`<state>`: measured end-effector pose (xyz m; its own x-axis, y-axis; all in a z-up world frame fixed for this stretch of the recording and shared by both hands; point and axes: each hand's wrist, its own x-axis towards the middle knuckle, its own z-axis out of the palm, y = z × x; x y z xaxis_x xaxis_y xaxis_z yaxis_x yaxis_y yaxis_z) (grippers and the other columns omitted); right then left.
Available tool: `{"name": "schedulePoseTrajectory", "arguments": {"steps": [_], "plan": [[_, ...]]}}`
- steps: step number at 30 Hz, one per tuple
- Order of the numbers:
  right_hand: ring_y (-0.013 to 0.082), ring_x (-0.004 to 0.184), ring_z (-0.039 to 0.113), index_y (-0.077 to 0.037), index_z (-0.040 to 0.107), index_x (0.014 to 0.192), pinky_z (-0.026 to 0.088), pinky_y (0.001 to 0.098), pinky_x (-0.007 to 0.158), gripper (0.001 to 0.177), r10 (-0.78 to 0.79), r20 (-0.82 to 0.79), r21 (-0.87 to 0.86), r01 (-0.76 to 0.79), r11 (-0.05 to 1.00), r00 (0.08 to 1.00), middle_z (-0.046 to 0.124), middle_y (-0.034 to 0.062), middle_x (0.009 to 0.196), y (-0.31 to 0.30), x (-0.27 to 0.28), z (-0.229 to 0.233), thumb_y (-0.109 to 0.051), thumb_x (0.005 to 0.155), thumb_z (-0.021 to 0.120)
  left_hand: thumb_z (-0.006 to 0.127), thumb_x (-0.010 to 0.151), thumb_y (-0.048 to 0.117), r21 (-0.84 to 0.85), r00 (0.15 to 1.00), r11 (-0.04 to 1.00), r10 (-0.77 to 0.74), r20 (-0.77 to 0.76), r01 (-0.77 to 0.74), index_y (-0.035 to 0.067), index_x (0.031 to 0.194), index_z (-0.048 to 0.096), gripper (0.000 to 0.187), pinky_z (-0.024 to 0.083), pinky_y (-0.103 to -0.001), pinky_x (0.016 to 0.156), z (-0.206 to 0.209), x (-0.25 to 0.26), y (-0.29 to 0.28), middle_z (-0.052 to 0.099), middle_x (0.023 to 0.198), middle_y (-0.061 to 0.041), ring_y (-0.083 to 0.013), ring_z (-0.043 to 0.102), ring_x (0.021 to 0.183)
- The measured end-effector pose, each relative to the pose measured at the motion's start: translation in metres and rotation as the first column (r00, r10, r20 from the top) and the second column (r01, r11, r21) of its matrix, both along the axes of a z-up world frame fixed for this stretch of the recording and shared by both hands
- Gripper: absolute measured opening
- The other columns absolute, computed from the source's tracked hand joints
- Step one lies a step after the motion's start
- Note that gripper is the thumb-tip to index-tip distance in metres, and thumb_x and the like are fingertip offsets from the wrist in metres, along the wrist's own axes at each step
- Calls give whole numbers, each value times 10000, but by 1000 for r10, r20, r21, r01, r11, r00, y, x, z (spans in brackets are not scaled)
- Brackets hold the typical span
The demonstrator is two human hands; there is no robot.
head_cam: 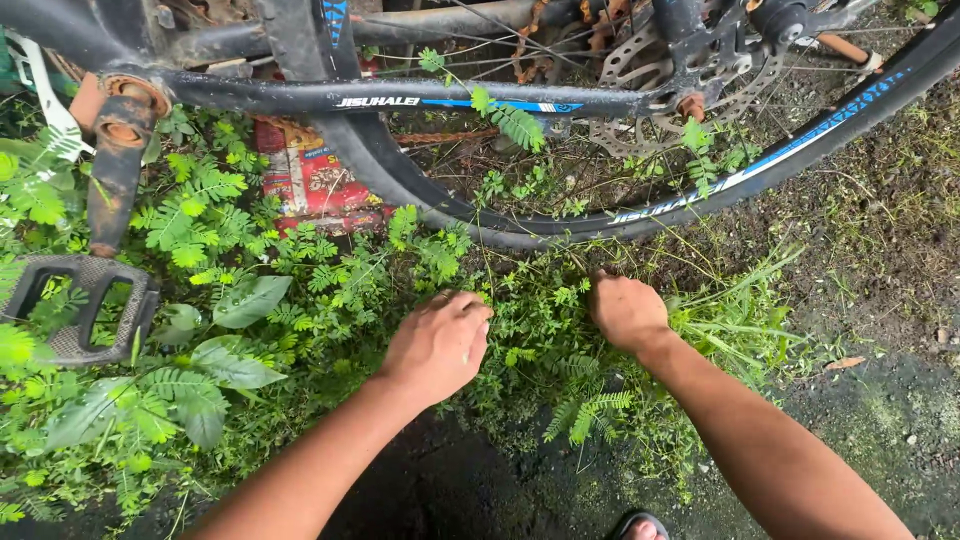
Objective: Weeding small plants and grass growing around a parked bicycle in an outdoor area.
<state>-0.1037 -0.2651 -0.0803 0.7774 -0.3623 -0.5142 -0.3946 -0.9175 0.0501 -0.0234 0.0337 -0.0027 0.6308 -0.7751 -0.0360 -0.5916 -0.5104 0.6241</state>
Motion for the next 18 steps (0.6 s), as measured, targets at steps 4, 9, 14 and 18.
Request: {"name": "schedulePoseTrajectory", "arguments": {"steps": [4, 9, 14, 18], "plan": [[394, 879, 731, -33, 691, 988, 594, 500, 810, 341, 44, 33, -7, -43, 999, 998, 747, 206, 941, -1, -4, -3, -252, 1018, 432, 571, 936, 165, 29, 1000, 999, 15, -17, -15, 24, 1104, 709, 259, 545, -456, 907, -1, 1, 4, 688, 1145, -144, -323, 679, 997], [406, 848, 731, -30, 682, 977, 595, 509, 782, 421, 50, 45, -19, -49, 999, 998, 746, 211, 902, 5, -4, 1, -255, 1088, 345, 582, 926, 176, -9, 999, 1000, 28, 41, -28, 29, 1082, 722, 255, 532, -469, 928, -3, 2, 6, 694, 1143, -147, -337, 673, 1025], [400, 814, 734, -30, 682, 971, 601, 511, 747, 369, 93, 54, -46, -91, 995, 994, 747, 210, 875, 0, -9, -9, -236, 1048, 386, 573, 925, 169, 30, 999, 999, 15, 46, -16, 28, 1095, 716, 263, 536, -466, 923, -1, 4, 6, 689, 1144, -152, -330, 674, 1018], [331, 755, 772, -22, 669, 1022, 629, 461, 707, 279, 153, -81, -45, -157, 987, 985, 755, 181, 837, -4, -39, -33, -193, 982, 451, 551, 946, 173, 123, 1000, 992, -1, -9, 2, 33, 1070, 700, 239, 542, -456, 937, 0, 11, 7, 687, 1111, -141, -312, 675, 1015]]}}
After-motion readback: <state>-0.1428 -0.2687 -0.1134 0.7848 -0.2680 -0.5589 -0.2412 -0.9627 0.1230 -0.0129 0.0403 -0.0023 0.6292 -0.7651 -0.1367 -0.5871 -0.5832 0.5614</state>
